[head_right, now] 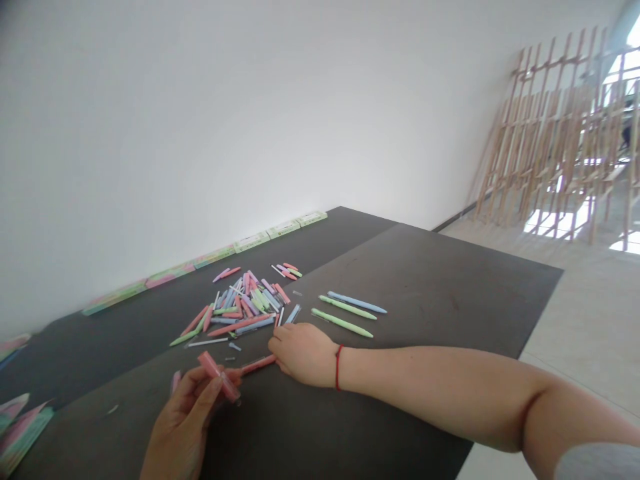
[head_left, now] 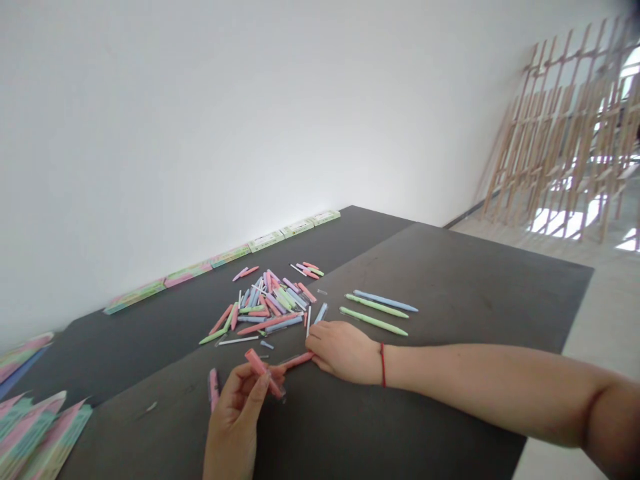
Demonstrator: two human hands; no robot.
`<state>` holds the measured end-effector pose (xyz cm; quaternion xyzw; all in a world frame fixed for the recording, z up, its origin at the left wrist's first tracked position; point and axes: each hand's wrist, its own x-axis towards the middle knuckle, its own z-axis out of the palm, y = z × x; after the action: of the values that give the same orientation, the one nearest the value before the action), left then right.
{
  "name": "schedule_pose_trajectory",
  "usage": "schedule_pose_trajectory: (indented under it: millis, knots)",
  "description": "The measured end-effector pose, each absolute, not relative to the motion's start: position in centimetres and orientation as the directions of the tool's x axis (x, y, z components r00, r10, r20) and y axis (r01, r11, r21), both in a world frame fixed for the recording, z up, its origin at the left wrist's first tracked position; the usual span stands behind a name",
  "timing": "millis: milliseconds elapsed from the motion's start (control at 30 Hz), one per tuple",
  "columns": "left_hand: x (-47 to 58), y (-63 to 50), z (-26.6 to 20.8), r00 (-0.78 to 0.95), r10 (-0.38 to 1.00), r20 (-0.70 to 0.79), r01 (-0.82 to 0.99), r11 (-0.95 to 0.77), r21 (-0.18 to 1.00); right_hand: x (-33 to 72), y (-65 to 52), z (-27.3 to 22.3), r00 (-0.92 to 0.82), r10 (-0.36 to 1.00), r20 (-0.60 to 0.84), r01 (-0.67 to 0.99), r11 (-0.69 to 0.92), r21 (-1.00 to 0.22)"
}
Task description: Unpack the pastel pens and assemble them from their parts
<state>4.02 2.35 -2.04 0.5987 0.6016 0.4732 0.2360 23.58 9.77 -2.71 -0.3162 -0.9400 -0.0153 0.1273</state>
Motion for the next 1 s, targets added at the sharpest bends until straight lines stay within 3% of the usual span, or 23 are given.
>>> schedule_pose_trajectory:
  millis: [100,167,467,700,1000]
  knots:
    - [4.1,1.9,-2.0,-0.101,0.976,0.191,0.444,-0.127,0.887,23.7,10.0,-2.6,-0.735,0.635,0.238,0.647,0.762,-0.034]
    - [4.2,1.5,-1.9,-0.064,0.973,0.223,0.481,-0.166,0.861,23.8,10.0,-2.4,-0.724,0.651,0.230,0.662,0.749,-0.037]
    - [4.2,1.1,-1.7,0.241,0.874,0.423,0.709,-0.456,0.538,25.3,11.2,-1.5,-0.636,0.724,0.269,0.706,0.686,-0.177]
    - [4.1,1.7,-3.0,0.281,0.830,0.482,0.824,-0.467,0.323,26.0,13.7,-1.3,-0.606,0.761,0.231,0.742,0.646,-0.181]
    - [4.2,1.8,-3.1,0.368,0.819,0.440,0.911,-0.411,0.003,23.3,17.8,-0.1,-0.748,0.652,0.124,0.643,0.758,-0.110]
